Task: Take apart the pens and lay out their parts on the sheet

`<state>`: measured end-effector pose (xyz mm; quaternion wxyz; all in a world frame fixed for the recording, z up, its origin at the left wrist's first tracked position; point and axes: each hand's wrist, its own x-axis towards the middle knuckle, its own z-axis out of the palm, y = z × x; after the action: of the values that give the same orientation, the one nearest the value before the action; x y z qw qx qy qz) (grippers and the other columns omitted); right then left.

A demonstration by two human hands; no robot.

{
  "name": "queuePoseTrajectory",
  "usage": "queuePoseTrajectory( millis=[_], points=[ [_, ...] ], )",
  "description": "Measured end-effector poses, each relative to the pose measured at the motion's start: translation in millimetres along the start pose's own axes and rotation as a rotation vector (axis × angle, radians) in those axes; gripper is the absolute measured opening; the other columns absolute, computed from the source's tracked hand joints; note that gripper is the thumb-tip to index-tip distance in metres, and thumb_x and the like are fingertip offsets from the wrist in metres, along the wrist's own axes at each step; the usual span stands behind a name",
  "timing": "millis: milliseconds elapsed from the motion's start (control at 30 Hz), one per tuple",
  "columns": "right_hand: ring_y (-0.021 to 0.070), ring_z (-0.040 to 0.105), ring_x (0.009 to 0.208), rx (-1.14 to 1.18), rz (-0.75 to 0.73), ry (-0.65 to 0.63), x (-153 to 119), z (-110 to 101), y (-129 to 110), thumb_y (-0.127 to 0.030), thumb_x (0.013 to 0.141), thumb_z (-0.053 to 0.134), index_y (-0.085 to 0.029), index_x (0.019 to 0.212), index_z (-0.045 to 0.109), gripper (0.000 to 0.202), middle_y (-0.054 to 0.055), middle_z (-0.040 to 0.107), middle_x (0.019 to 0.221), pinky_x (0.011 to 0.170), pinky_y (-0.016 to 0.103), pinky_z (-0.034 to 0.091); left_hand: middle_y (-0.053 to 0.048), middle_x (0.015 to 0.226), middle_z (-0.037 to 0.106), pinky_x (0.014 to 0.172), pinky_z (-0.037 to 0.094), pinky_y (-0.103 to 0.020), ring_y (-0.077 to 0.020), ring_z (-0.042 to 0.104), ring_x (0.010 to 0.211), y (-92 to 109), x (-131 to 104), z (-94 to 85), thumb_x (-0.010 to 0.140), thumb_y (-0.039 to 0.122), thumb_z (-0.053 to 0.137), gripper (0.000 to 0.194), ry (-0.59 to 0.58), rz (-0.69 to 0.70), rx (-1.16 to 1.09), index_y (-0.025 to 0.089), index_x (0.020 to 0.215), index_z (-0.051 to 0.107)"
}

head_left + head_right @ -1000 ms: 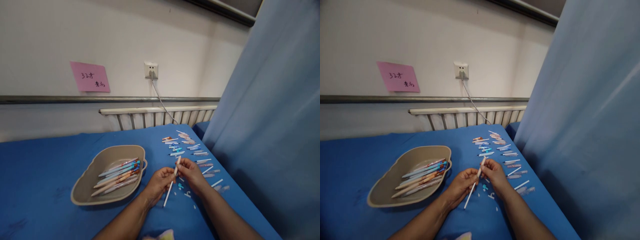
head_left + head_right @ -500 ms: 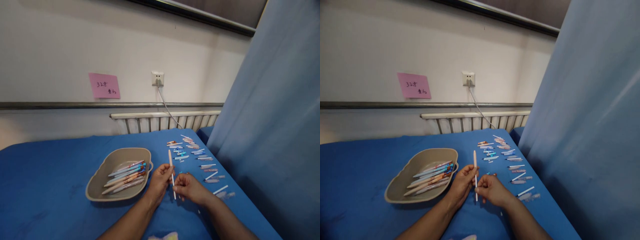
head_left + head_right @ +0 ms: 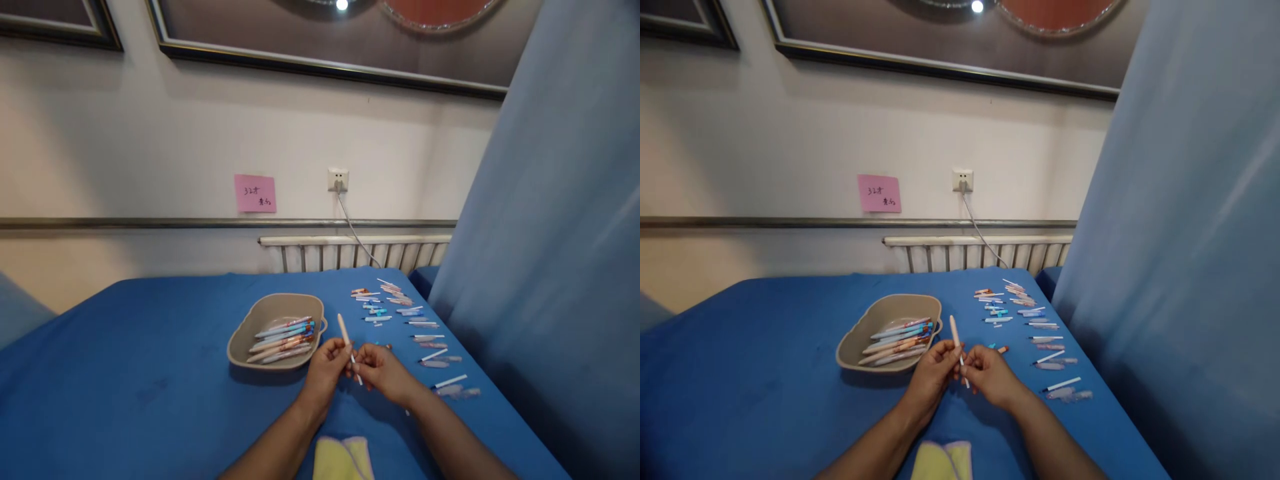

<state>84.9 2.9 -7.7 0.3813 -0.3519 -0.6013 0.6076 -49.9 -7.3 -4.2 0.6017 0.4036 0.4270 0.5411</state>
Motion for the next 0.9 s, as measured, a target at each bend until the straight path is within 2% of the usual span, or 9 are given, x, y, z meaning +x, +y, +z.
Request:
queuePoseTrajectory(
  millis=[100, 267, 367, 500, 700, 800, 900],
  points=[
    [0.0070, 0.041, 0.044, 0.042, -0.023, 0.029, -1.2, 7.9, 3.5, -0.048, 0.066, 0.066, -0.018, 0.065, 0.048, 0.035, -0.004, 0.055, 0.054, 0.042, 0.019, 0.029, -0.001, 0.064, 0.062, 0.048, 0.040, -0.020, -0.0109, 0.054, 0.051, 5.1, -16.8, -9.1, 0.062, 0.036, 0.073, 0.036, 0.072, 0.032, 0.034, 0.015, 0.087, 0.058],
    [0.0051, 0.034, 0.040, 0.109, -0.024, 0.101, -2.7, 12.8, 7.1, -0.049, 0.063, 0.069, -0.017, 0.065, 0.050, 0.038, -0.007, 0.049, 0.048, 0.040, 0.019, 0.022, -0.003, 0.068, 0.062, 0.052, 0.043, -0.021, -0.0111, 0.054, 0.058, 13.0, -35.2, -16.7, 0.061, 0.033, 0.074, 0.030, 0.105, 0.055, 0.092, 0.013, 0.080, 0.061],
    [0.0043, 0.031, 0.036, 0.150, 0.022, 0.120, -3.2, 10.7, 9.0, -0.051, 0.066, 0.066, -0.017, 0.065, 0.048, 0.038, -0.009, 0.044, 0.043, 0.037, 0.018, 0.020, 0.002, 0.057, 0.056, 0.046, 0.036, -0.018, -0.0079, 0.047, 0.049, 11.6, -36.1, -19.0, 0.062, 0.033, 0.073, 0.029, 0.108, 0.052, 0.186, 0.013, 0.080, 0.063],
    [0.0042, 0.033, 0.034, 0.168, 0.056, 0.139, -3.0, 9.9, 12.6, -0.052, 0.068, 0.063, -0.018, 0.065, 0.047, 0.038, -0.008, 0.048, 0.045, 0.035, 0.018, 0.021, 0.004, 0.049, 0.051, 0.042, 0.030, -0.018, -0.0068, 0.042, 0.044, 5.8, -33.5, -22.6, 0.062, 0.035, 0.072, 0.029, 0.081, -0.002, 0.268, 0.012, 0.077, 0.063],
    [0.0040, 0.032, 0.032, 0.173, 0.068, 0.149, -2.3, 12.4, 19.0, -0.051, 0.070, 0.062, -0.018, 0.064, 0.047, 0.038, -0.008, 0.045, 0.042, 0.034, 0.018, 0.022, 0.000, 0.060, 0.062, 0.046, 0.038, -0.020, -0.0104, 0.053, 0.049, 4.3, -35.2, -22.1, 0.068, 0.039, 0.067, 0.038, 0.082, -0.026, 0.145, 0.014, 0.096, 0.059],
    [0.0041, 0.034, 0.034, 0.271, 0.088, 0.157, -2.6, 12.3, 20.0, -0.049, 0.069, 0.065, -0.017, 0.063, 0.048, 0.037, -0.007, 0.046, 0.043, 0.036, 0.018, 0.023, 0.000, 0.057, 0.061, 0.048, 0.040, -0.021, -0.0108, 0.054, 0.049, 5.4, -36.6, -20.4, 0.067, 0.037, 0.069, 0.035, 0.114, -0.009, 0.142, 0.013, 0.090, 0.060],
    [0.0052, 0.042, 0.041, 0.417, 0.085, 0.139, -3.2, 10.4, 18.5, -0.044, 0.066, 0.070, -0.016, 0.069, 0.053, 0.034, -0.003, 0.056, 0.055, 0.039, 0.018, 0.029, 0.000, 0.055, 0.061, 0.048, 0.041, -0.021, -0.0109, 0.054, 0.048, 6.6, -35.8, -21.1, 0.063, 0.036, 0.071, 0.033, 0.136, -0.005, 0.206, 0.012, 0.084, 0.063]
  ],
)
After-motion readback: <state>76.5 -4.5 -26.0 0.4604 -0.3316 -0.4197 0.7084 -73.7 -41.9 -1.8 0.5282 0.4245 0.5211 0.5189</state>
